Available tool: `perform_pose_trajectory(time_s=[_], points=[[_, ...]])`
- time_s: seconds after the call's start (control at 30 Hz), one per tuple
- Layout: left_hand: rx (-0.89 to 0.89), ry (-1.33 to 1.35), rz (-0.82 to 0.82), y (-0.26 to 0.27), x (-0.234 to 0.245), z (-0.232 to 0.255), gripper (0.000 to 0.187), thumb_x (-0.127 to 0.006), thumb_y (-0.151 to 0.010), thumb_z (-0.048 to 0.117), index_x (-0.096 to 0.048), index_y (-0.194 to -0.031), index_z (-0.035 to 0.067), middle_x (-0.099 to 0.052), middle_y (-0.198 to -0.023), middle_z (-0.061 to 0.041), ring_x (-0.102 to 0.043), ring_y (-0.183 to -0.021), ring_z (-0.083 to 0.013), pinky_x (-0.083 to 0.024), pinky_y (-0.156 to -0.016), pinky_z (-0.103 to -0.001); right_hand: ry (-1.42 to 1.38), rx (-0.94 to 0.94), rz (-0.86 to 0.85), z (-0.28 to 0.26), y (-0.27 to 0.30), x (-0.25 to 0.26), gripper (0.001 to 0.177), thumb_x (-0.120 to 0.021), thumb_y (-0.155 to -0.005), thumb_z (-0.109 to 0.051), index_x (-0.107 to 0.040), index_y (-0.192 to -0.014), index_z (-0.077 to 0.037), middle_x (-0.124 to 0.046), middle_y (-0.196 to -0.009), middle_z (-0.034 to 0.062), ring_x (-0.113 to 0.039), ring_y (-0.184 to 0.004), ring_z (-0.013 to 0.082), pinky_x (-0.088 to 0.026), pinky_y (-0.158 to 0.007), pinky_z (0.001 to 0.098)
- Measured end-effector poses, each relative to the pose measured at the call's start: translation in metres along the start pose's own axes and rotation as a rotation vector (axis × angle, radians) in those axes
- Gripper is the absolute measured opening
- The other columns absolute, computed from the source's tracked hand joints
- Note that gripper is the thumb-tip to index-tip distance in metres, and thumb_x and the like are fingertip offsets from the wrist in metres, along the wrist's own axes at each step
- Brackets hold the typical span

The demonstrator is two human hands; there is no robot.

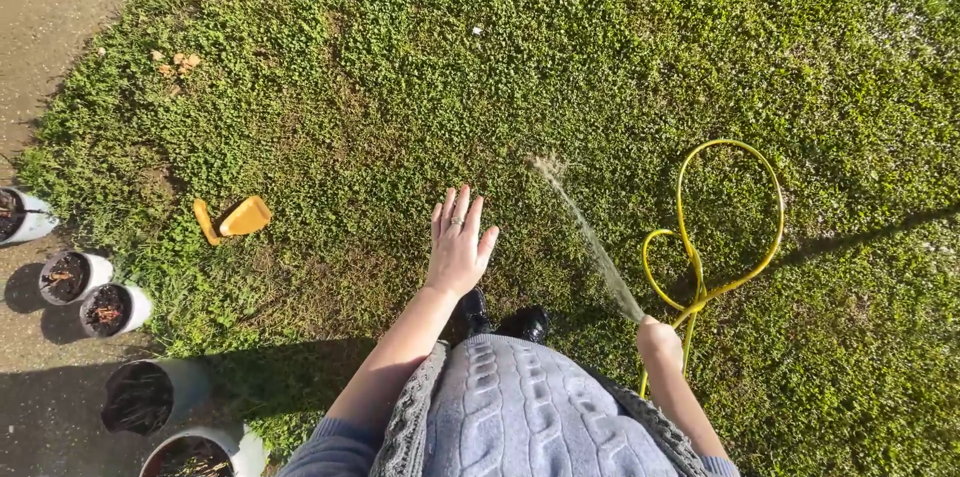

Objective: The person waters a lawn using a yellow garden hose, moving the hose back and forth to cover different areas. The person walks across the grass, adjusting the hose position to ensure even coverage while avoiding potted plants along the edge.

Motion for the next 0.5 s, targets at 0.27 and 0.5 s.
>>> perform_pose_trajectory(time_s=[0.27, 0.5], points=[[0.003, 0.014, 0.02, -0.001, 0.001, 0.003, 0.07, -0.027, -0.105, 0.057, -0.047, -0.147, 0.005, -0.028, -0.162, -0.019, -0.015, -0.153, -0.0335, -0.007, -0.123, -0.048, -0.044, -0.008, 0.002, -0.013, 0.015, 0.013, 0.069, -0.038, -0.1, -0.046, -0.071, -0.127, 0.009, -0.07, -0.129, 0.029, -0.064, -0.124, 0.0408, -0.047, -0.106, 0.0513], [0.011, 0.006, 0.01, -0.002, 0.002, 0.005, 0.069, -0.027, -0.105, 0.057, -0.046, -0.147, 0.006, -0.028, -0.163, -0.018, -0.015, -0.153, -0.0328, -0.007, -0.123, -0.048, 0.013, -0.039, -0.012, -0.022, 0.031, 0.019, 0.062, -0.033, -0.108, -0.035, -0.069, -0.128, 0.011, -0.07, -0.124, 0.0321, -0.067, -0.12, 0.0407, -0.05, -0.104, 0.0515]])
Point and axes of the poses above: each hand's wrist, its own y-axis away from the middle knuckle, its own x-axis out of the back of the hand, z = x × y, the point moved 5 cm from there along -y, towards the middle knuckle
